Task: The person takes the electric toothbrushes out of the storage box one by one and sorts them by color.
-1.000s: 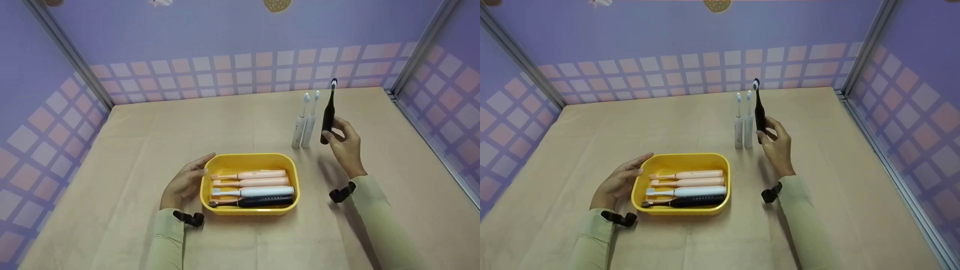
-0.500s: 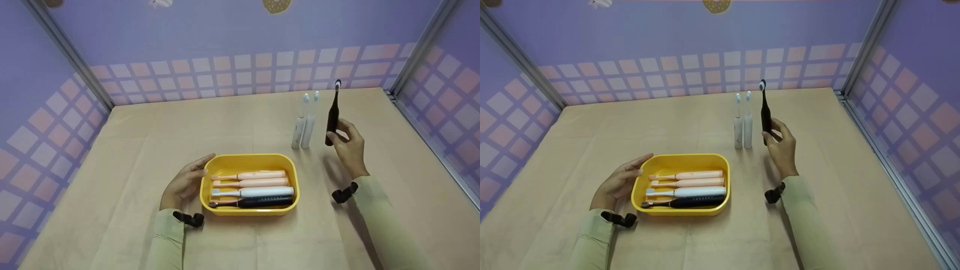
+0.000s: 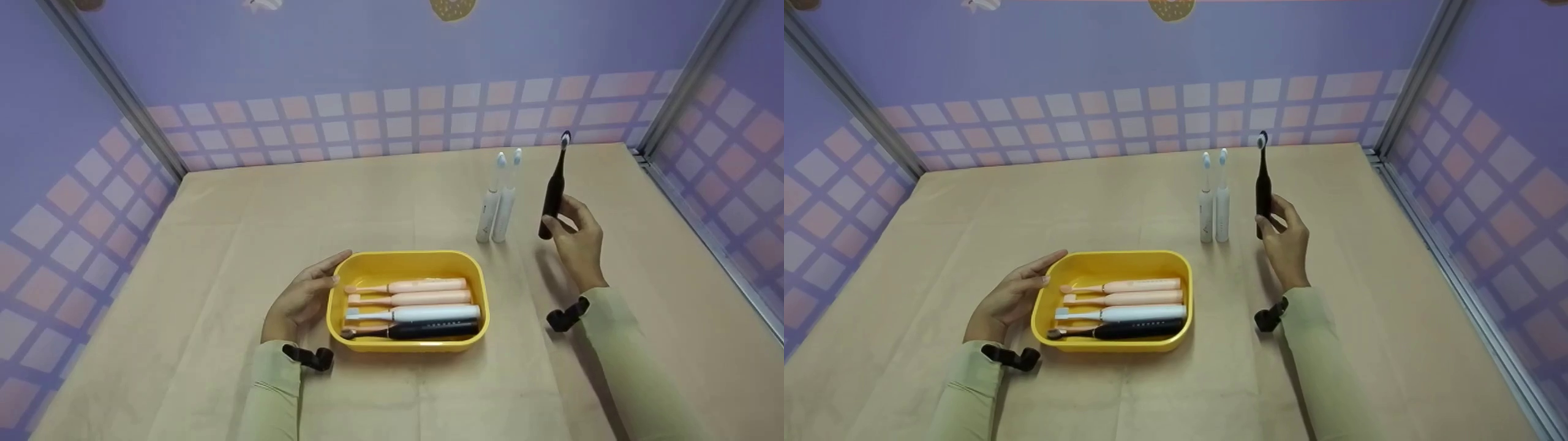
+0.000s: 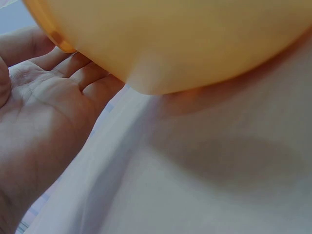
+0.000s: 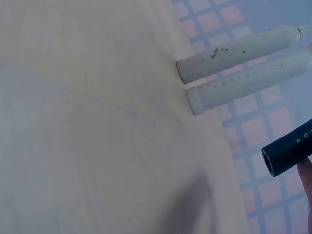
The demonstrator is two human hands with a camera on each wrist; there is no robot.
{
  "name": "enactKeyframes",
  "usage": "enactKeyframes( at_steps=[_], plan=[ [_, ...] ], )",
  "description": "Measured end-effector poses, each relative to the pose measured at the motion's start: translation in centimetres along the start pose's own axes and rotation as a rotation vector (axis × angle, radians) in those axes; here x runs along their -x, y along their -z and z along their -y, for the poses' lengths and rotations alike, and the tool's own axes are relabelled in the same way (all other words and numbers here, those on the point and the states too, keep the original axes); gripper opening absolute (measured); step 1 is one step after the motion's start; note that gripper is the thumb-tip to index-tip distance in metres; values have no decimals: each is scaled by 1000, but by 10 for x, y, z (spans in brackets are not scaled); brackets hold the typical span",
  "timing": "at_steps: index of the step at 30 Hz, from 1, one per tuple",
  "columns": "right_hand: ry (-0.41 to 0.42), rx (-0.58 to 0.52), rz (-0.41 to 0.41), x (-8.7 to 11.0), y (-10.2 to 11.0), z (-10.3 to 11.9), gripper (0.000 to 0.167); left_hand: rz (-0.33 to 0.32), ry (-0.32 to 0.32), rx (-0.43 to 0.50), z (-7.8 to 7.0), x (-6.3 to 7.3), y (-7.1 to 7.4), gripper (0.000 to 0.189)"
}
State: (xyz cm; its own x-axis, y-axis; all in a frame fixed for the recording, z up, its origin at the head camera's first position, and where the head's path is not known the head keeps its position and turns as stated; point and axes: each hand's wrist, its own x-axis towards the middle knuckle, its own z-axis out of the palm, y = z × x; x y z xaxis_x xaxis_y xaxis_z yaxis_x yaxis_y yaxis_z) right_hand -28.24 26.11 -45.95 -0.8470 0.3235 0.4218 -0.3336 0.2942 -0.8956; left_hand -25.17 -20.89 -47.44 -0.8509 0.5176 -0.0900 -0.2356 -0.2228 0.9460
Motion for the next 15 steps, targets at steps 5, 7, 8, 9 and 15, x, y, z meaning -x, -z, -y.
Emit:
enactKeyframes(
  at_steps=[5, 7, 8, 9, 15],
  plan=[
    [3, 24, -15, -1, 2, -2, 43, 8, -4, -9, 0, 1, 0, 59],
    [3, 33, -16, -1, 4, -3, 43, 23, -8, -21, -1, 1, 1, 59],
    [1, 40, -17, 0, 4, -4, 43, 30, -9, -27, -1, 2, 1, 59],
    [-2, 46, -19, 0, 5, -5, 43, 37, -10, -33, -1, 2, 1, 59],
    [-35, 88, -32, 1, 7, -2, 43, 52, -6, -30, -3, 1, 2, 59]
  ],
)
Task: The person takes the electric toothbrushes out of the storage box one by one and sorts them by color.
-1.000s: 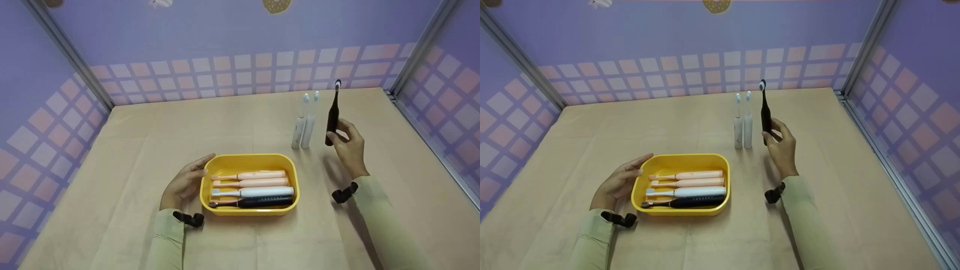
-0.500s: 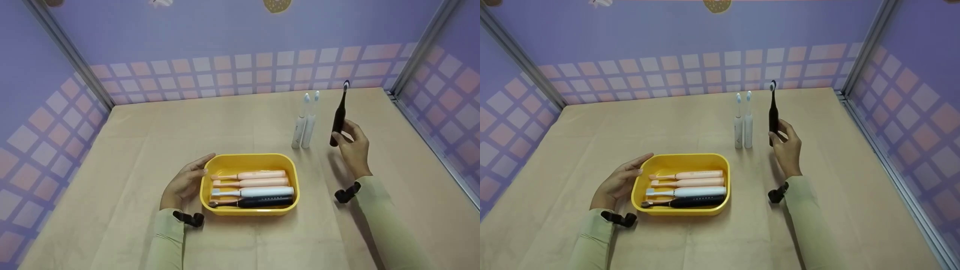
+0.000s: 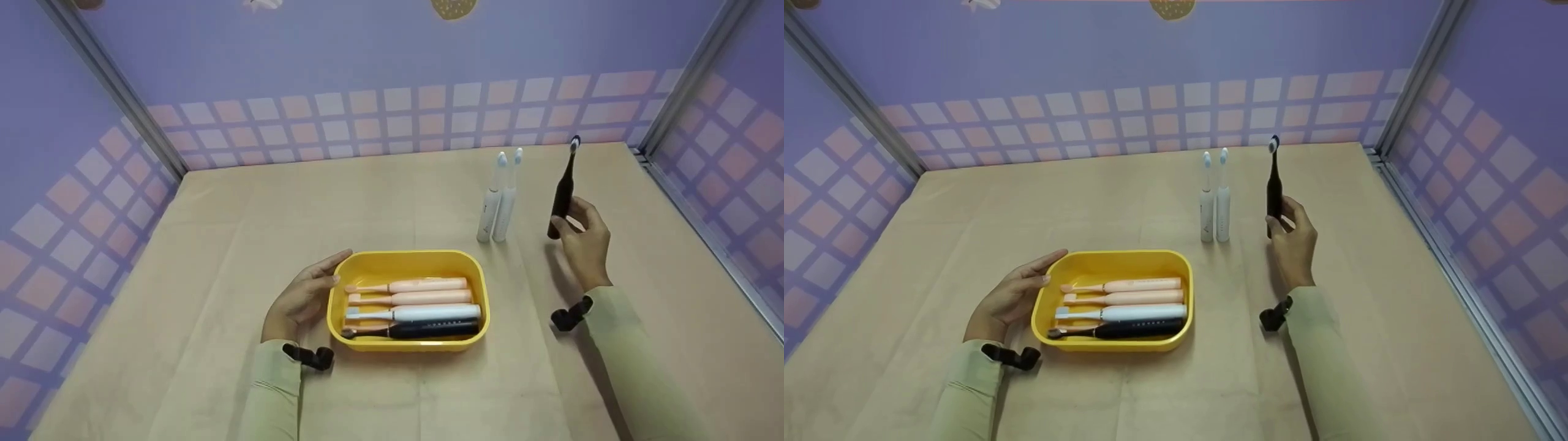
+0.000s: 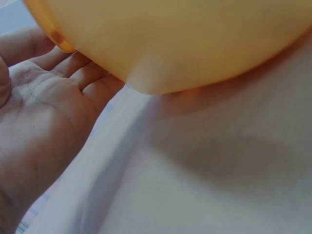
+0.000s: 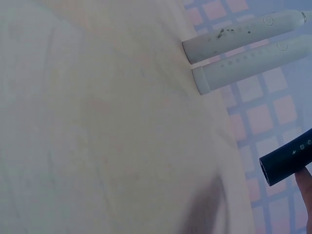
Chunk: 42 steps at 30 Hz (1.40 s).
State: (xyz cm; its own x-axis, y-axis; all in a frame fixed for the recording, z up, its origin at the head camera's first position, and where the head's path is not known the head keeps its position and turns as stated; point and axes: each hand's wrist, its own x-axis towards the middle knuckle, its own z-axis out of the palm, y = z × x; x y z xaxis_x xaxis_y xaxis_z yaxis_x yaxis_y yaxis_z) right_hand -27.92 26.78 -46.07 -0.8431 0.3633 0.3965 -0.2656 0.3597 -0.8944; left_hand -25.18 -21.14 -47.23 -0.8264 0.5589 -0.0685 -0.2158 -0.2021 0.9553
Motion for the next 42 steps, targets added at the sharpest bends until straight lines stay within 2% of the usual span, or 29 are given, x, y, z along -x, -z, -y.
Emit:
enactKeyframes(
  at_steps=[6, 9, 16, 25, 29, 35, 42],
  plan=[
    [-10, 29, 10, 8, 1, 27, 42, -2, -8, 5, 1, 0, 1, 59],
    [-25, 30, 7, 6, 2, 23, 42, -1, -12, 4, 2, 0, 2, 59],
    [-47, 60, -8, -3, 2, -3, 43, -20, 1, 7, 2, -1, 1, 59],
    [-83, 77, 17, 3, 8, 19, 43, 22, -20, 6, -1, 1, 1, 59],
    [-99, 80, 0, -2, 10, 7, 42, 35, -25, 14, 1, 1, 2, 58],
    [-101, 107, -36, -11, 12, -19, 41, 1, -11, 21, 1, 0, 0, 59],
    [-81, 168, -51, -13, 14, -24, 40, -6, -9, 31, 1, 0, -1, 60]
  ],
)
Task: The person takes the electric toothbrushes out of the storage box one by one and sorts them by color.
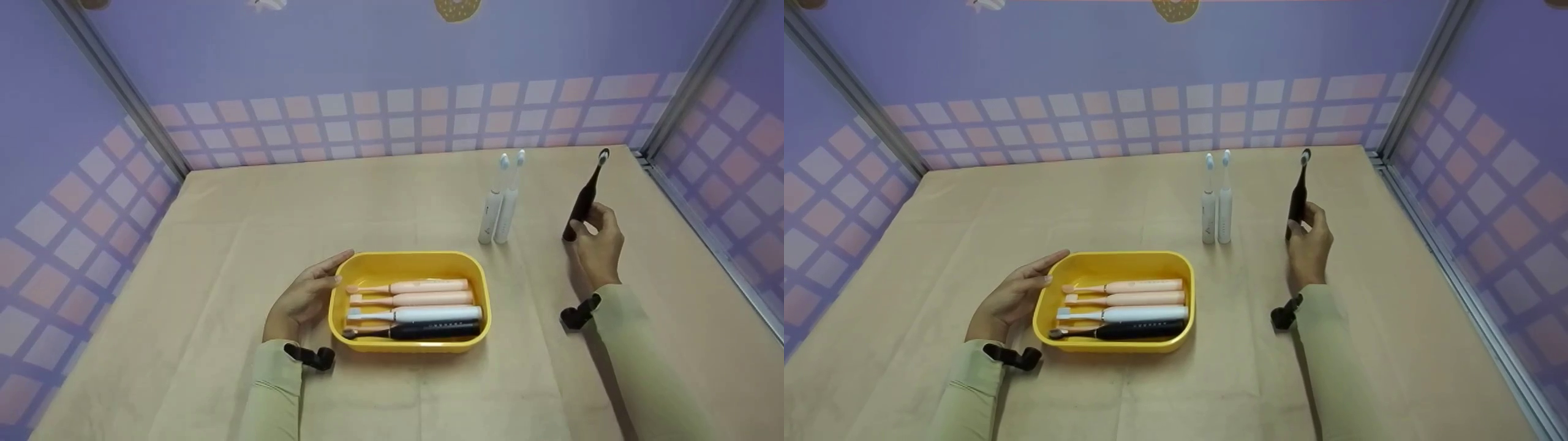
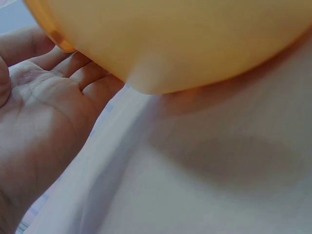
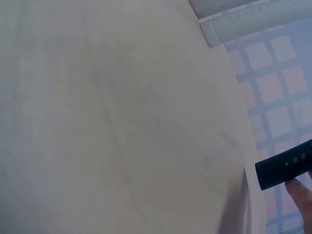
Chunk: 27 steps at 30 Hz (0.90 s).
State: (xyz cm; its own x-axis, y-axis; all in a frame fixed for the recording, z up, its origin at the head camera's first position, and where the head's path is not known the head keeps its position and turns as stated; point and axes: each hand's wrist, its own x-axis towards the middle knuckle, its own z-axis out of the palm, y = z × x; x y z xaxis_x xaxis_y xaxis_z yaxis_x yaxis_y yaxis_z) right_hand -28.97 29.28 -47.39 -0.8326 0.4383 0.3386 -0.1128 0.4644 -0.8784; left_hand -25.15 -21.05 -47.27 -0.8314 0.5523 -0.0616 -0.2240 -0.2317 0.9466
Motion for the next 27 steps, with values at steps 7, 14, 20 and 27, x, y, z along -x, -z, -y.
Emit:
enactKeyframes(
  at_steps=[7, 14, 20, 27],
  plan=[
    [-22, 35, -1, -1, 1, -1, 39, 8, -6, -5, 1, 1, 1, 59],
    [-133, 7, 68, 0, 6, -1, 44, 31, -32, 1, 2, 0, 1, 58],
    [-159, 14, 68, -1, 7, -3, 45, 16, -26, -6, 2, 0, 1, 57],
    [-176, 17, 94, -2, 7, -4, 46, 0, -15, -5, 1, 0, 0, 58]
  ],
)
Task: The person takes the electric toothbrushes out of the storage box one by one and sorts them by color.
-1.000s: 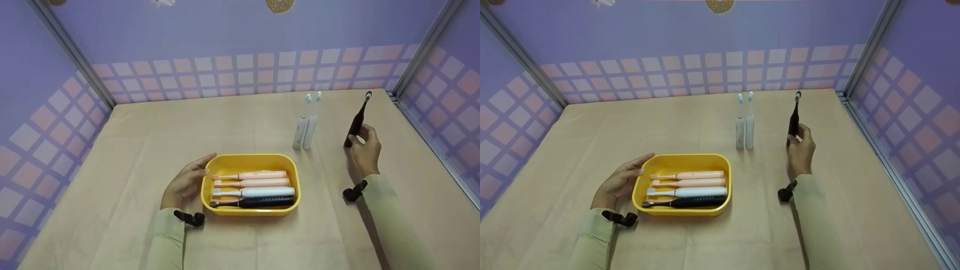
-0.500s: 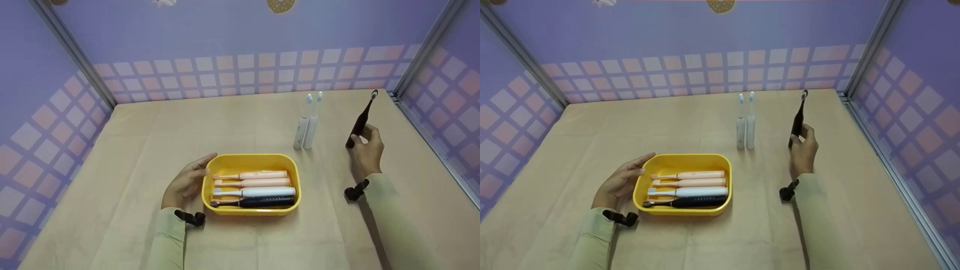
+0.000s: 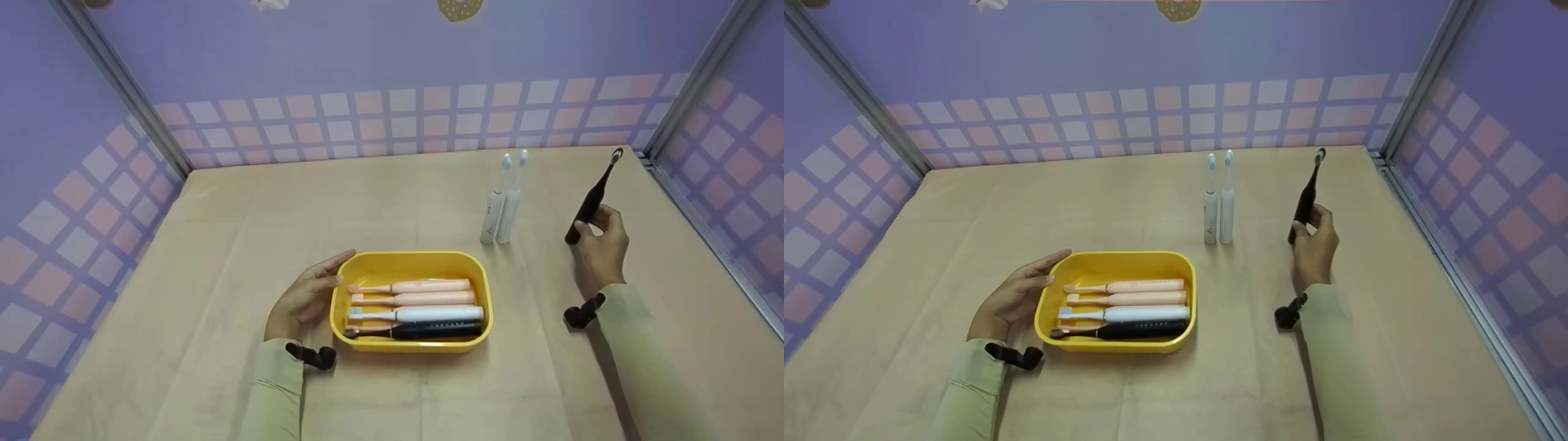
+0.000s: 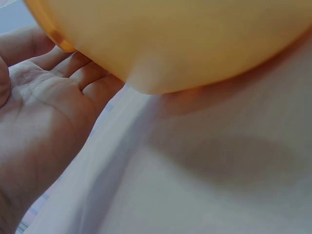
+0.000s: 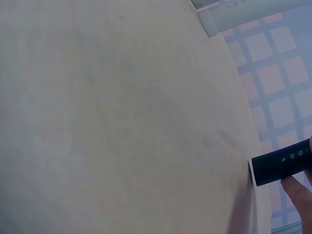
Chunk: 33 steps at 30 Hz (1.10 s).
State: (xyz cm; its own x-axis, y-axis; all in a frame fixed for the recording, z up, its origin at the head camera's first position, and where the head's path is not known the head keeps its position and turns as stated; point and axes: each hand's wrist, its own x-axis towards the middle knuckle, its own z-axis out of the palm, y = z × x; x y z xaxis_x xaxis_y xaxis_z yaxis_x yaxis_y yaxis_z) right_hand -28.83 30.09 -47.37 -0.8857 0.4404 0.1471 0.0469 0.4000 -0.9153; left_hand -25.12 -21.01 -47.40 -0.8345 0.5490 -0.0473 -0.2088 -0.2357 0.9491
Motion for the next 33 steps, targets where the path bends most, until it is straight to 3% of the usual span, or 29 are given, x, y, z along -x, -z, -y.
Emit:
enactKeyframes(
  at_steps=[13, 33],
  plan=[
    [46, 17, 10, 1, 1, -2, 48, 37, -13, -17, 0, 1, 2, 58],
    [23, 25, 3, 3, 2, -2, 48, -4, 11, -17, -1, 0, 0, 59]
  ],
)
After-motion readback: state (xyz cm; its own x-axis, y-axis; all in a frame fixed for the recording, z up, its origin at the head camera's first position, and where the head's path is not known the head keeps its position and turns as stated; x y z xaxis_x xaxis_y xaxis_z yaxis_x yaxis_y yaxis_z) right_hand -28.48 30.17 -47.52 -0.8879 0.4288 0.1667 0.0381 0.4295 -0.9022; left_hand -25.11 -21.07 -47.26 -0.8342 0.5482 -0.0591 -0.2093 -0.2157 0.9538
